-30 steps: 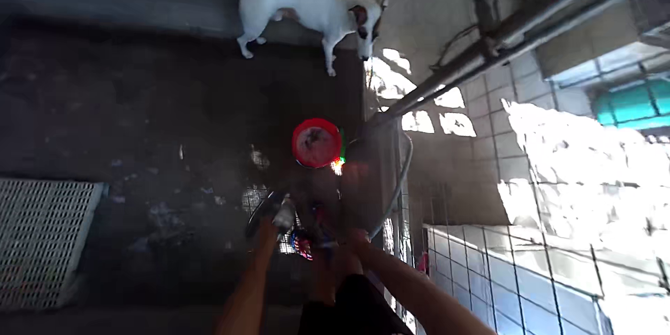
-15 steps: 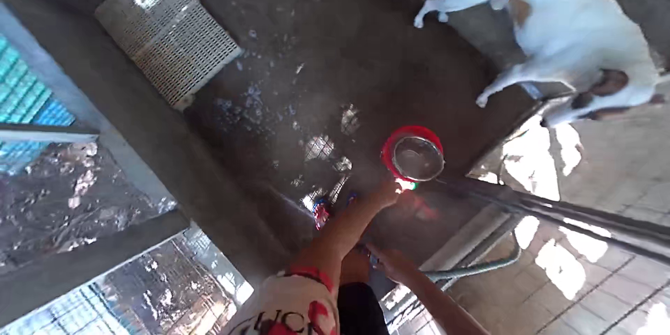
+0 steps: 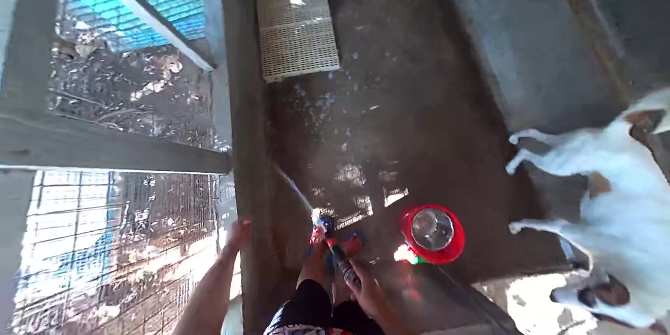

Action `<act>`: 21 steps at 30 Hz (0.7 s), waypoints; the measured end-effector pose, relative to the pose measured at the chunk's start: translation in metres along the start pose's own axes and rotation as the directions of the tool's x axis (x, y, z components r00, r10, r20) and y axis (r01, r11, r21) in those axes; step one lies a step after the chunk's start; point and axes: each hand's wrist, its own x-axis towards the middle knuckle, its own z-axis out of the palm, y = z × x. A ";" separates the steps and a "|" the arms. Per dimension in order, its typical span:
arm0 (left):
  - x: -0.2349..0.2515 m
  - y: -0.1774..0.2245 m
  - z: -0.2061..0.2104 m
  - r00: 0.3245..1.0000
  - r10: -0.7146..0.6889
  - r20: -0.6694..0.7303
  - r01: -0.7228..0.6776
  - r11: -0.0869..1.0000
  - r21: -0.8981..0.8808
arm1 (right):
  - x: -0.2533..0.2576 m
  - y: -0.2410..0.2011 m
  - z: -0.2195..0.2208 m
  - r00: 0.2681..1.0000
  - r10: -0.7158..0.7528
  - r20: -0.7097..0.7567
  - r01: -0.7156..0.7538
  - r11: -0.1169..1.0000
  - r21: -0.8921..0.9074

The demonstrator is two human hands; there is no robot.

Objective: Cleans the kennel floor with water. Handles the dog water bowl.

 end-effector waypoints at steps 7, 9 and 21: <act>-0.093 -0.098 0.035 0.979 -0.112 0.171 0.115 0.993 -0.010 | -0.012 0.020 -0.045 0.993 0.076 -0.095 -0.078 0.997 -0.012; -0.107 -0.110 0.055 0.972 -0.101 0.212 0.112 0.993 -0.041 | -0.023 0.020 -0.048 0.996 0.054 -0.074 -0.056 0.998 -0.028; -0.120 -0.080 0.028 0.994 -0.031 0.105 0.043 0.993 -0.110 | -0.061 0.031 -0.050 0.959 -0.174 -0.224 0.178 0.984 -0.002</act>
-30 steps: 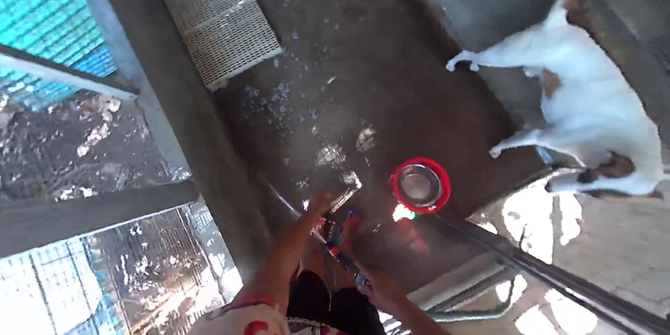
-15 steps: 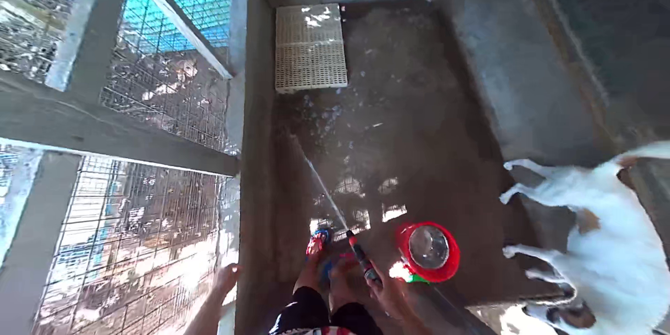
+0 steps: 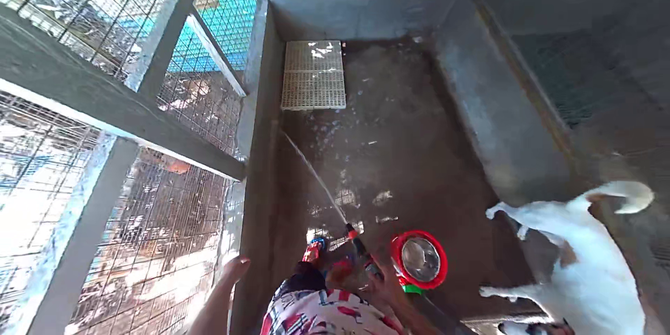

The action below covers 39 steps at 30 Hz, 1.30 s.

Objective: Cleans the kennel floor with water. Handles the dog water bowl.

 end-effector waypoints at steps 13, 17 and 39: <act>-0.017 0.035 -0.029 0.994 0.108 -0.031 -0.108 0.994 0.002 | -0.004 0.003 -0.017 0.996 0.040 -0.074 -0.040 0.999 -0.011; -0.019 0.032 -0.035 0.994 0.098 -0.041 -0.099 0.995 -0.007 | 0.000 0.002 -0.020 0.997 0.030 -0.067 -0.034 0.998 -0.055; -0.030 0.014 -0.043 0.998 0.044 -0.041 -0.042 0.998 0.053 | -0.001 0.001 -0.015 0.999 0.010 -0.037 -0.011 1.000 -0.009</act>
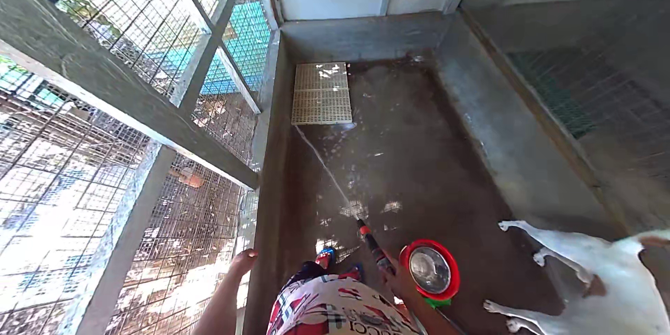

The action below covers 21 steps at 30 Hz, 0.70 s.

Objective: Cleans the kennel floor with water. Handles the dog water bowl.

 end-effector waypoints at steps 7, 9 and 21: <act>0.001 0.009 -0.001 0.999 0.032 -0.004 -0.032 0.999 0.003 | 0.000 0.006 0.000 0.997 -0.026 -0.067 0.029 0.999 0.044; 0.003 0.012 -0.003 0.999 0.044 0.004 -0.044 0.999 0.021 | 0.000 0.007 0.000 0.996 -0.026 -0.081 0.031 0.998 0.054; 0.000 0.028 0.003 0.998 0.058 0.015 -0.059 0.998 0.019 | 0.011 -0.004 0.016 0.969 0.158 0.189 -0.143 0.986 -0.087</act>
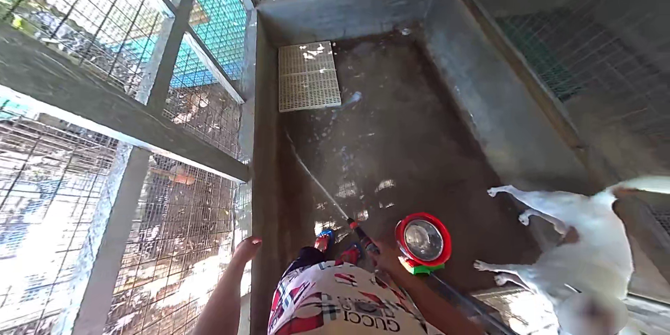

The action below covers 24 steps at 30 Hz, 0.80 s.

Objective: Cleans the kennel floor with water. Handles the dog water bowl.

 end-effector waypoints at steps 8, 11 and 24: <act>-0.010 -0.015 0.005 1.000 -0.015 0.011 0.016 0.999 -0.033 | 0.013 0.019 -0.007 0.983 0.098 -0.154 -0.082 0.991 0.104; -0.011 -0.022 0.008 0.999 -0.031 0.014 0.032 0.999 -0.033 | 0.015 0.019 -0.009 0.990 -0.004 -0.142 0.016 0.996 0.084; -0.009 -0.012 -0.001 1.000 -0.007 0.007 0.007 1.000 0.009 | 0.009 0.016 -0.001 0.984 -0.025 -0.178 0.045 0.993 0.106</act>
